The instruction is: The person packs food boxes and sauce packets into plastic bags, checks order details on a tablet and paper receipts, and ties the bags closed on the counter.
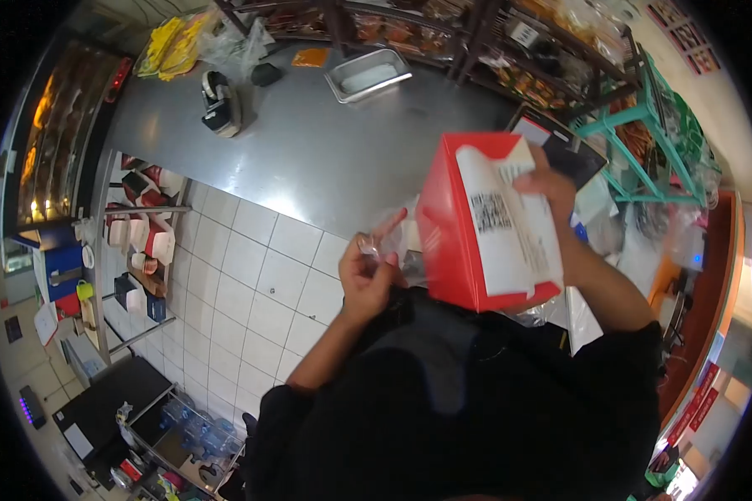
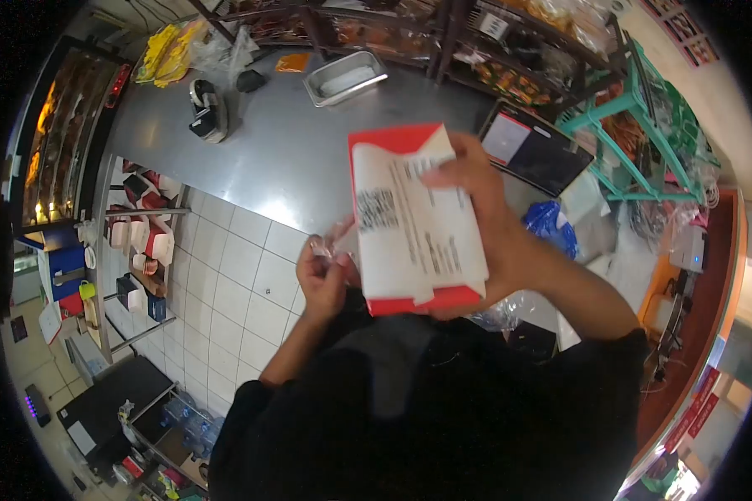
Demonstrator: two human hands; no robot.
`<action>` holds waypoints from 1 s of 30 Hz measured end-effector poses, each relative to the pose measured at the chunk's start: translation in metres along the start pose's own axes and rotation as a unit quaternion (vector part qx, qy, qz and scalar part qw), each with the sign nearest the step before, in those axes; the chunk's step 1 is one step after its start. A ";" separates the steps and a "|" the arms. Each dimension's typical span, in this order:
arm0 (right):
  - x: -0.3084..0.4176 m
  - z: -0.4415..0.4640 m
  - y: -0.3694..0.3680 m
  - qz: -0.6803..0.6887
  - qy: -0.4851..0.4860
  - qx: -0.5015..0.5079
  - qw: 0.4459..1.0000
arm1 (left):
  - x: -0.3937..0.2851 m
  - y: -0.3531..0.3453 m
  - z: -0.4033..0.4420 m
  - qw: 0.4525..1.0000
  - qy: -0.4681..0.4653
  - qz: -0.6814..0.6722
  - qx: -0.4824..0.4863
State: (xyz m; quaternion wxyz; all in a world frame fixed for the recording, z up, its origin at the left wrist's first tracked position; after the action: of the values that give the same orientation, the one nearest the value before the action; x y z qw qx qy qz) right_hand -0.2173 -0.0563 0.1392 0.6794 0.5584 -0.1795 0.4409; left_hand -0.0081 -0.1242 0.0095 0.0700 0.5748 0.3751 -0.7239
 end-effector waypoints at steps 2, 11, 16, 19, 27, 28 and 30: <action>-0.003 -0.030 -0.018 -0.001 -0.029 0.002 1.000 | -0.004 -0.006 0.006 0.999 -0.023 -0.011 0.032; -0.044 -0.091 -0.091 -0.290 -0.331 0.131 0.888 | -0.011 -0.039 0.032 0.991 -0.020 0.103 0.078; -0.086 -0.056 -0.149 -0.354 -0.372 0.281 0.811 | -0.006 -0.058 0.031 0.975 0.039 0.169 0.137; -0.080 -0.033 -0.162 -0.408 -0.359 0.272 0.794 | -0.014 -0.064 0.028 0.974 0.048 0.181 0.126; 0.014 -0.135 0.000 -0.329 -0.389 0.364 0.779 | -0.052 -0.021 0.046 0.984 0.038 0.167 0.048; 0.033 -0.143 0.017 -0.370 -0.305 0.290 0.828 | -0.054 -0.031 0.052 0.976 0.048 0.184 0.105; 0.057 -0.131 0.039 -0.409 -0.298 0.136 0.852 | -0.061 -0.053 0.061 0.948 0.069 0.222 0.219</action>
State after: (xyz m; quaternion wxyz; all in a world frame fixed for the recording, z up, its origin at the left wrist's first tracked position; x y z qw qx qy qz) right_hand -0.2500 0.0860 0.1636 0.6296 0.7728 -0.0662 -0.0444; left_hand -0.0638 -0.1451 0.0916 0.0752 0.6933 0.0744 -0.7128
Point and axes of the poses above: each hand's wrist, its own z-axis towards the middle knuckle, its own y-axis out of the back of the hand, x = y × z, the point moved 5 cm from there along z, towards the middle knuckle, and after that the axes turned 10 degrees about x, right-handed, at the moved point
